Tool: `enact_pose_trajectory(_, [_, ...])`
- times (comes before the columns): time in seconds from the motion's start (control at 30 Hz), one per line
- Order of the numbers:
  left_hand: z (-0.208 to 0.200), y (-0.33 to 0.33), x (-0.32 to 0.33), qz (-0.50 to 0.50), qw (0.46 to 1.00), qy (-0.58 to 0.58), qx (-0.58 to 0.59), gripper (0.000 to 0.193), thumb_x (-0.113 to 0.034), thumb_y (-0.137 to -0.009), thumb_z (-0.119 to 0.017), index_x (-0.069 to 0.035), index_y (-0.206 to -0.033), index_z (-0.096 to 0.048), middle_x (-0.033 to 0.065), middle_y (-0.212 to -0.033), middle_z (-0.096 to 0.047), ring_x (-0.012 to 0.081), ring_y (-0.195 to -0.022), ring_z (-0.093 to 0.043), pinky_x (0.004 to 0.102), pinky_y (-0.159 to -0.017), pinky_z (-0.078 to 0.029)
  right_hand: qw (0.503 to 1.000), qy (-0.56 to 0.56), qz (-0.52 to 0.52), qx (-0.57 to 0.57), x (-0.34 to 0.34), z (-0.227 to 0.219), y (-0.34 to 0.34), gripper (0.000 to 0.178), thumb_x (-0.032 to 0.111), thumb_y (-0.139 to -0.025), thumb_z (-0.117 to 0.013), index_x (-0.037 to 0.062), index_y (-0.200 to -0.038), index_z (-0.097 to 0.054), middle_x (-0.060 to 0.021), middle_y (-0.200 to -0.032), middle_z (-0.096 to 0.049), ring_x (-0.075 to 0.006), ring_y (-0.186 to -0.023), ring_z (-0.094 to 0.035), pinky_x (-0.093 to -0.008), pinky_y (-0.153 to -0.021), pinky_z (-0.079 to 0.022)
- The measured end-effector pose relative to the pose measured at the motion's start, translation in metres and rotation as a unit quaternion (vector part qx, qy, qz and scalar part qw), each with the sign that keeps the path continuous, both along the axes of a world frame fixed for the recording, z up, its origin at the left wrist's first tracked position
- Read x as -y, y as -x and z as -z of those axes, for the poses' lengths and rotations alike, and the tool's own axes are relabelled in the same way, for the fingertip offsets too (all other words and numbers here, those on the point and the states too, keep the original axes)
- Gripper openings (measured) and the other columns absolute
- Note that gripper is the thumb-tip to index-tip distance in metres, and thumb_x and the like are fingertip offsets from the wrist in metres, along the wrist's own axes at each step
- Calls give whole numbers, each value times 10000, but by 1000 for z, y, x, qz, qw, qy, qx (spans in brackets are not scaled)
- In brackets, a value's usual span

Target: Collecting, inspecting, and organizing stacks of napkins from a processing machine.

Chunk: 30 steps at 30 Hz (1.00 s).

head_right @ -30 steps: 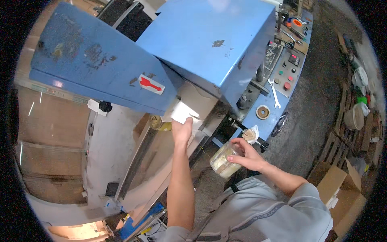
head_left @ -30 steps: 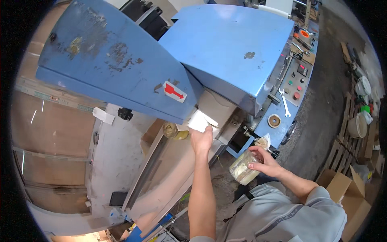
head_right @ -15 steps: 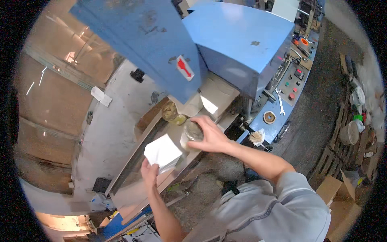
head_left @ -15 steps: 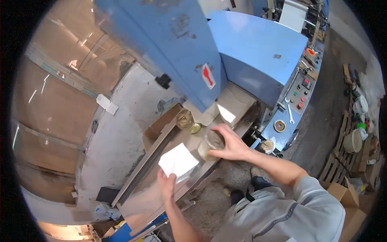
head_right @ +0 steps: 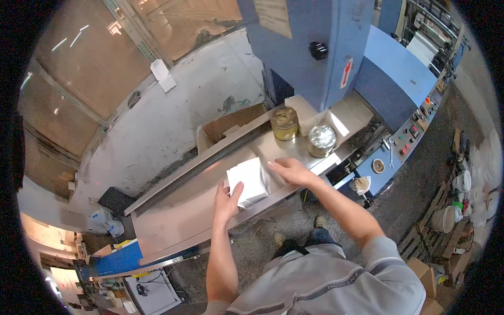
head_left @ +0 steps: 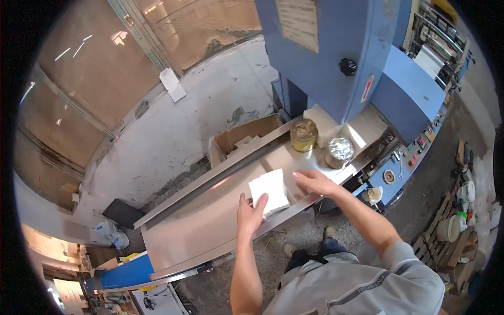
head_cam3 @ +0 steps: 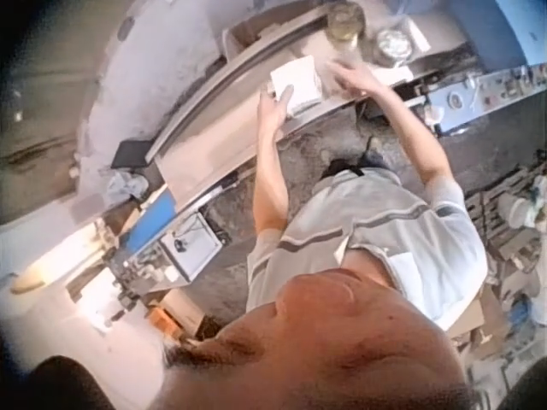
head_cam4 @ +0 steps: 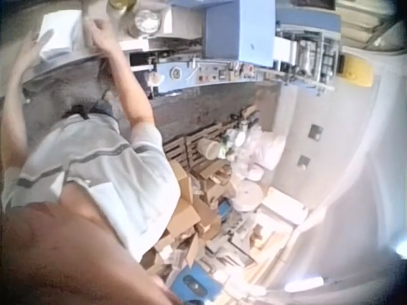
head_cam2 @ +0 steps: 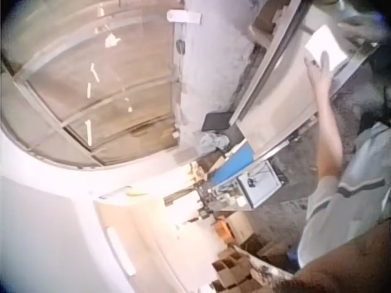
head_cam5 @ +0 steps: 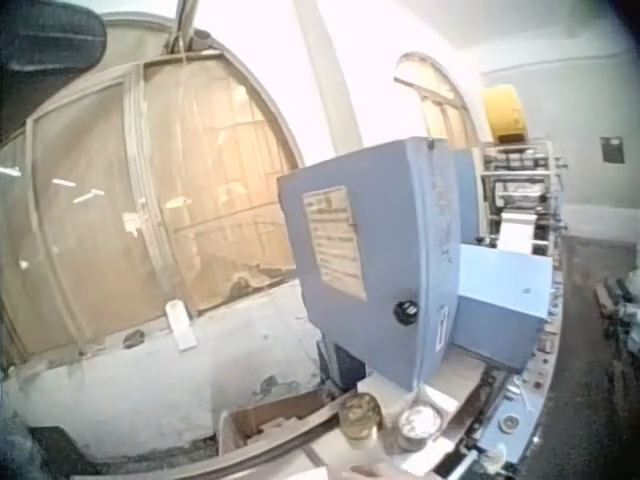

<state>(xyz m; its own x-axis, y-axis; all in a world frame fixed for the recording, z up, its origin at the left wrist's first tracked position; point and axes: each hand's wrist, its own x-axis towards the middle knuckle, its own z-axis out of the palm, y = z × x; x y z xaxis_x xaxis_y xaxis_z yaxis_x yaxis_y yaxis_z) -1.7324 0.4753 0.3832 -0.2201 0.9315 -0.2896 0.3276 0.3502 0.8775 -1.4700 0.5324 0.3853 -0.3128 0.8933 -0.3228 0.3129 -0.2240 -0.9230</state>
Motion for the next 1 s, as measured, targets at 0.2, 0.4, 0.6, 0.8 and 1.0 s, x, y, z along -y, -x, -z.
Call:
enact_pose_trajectory(0.2, [17,5,-10,5,961,52,270,822,-544,-953,-563,147,-1373,-411,201,-1274,-589,233,-1129,-578,327,-977,-438,985,122,42,-111,15,9,101,715,602,-953,-513,-23,-1297,-573,-184,-1168,-645,-220,-1057,-607,-348,-915,-482])
enact_pose_trajectory(0.4, [-9,-8,11,11,915,-260,308,688,-146,-902,-679,58,-1447,-311,136,-1359,-513,215,-1221,-521,351,-1044,-413,975,-108,20,-195,45,-3,107,776,334,-918,-655,-88,-1465,-302,-178,-1403,-490,-232,-1278,-474,-368,-1078,-366])
enact_pose_trajectory(0.6, [-24,-12,13,59,898,-337,275,781,-83,-878,-676,51,-1488,-207,171,-1444,-422,233,-1294,-468,366,-1084,-383,955,-188,-21,-229,46,10,98,911,331,-895,-677,-82,-1518,-157,-211,-1555,-280,-273,-1431,-292,-405,-1159,-240])
enact_pose_trajectory(0.8, [-31,-5,11,18,954,-187,234,593,-182,-930,-655,68,-1395,-384,151,-1300,-557,209,-1182,-550,328,-1000,-441,979,-165,-34,-113,33,-25,94,804,426,-911,-646,-44,-1469,-308,-259,-1363,-518,-324,-1280,-513,-389,-1055,-392])
enact_pose_trajectory(1.0, [18,18,-17,46,980,54,187,603,-458,-986,-551,81,-1258,-541,152,-1179,-635,194,-1030,-607,316,-876,-482,995,-60,-85,6,-14,10,73,677,525,-903,-624,-20,-1298,-545,-216,-1157,-671,-309,-1048,-664,-393,-925,-498])
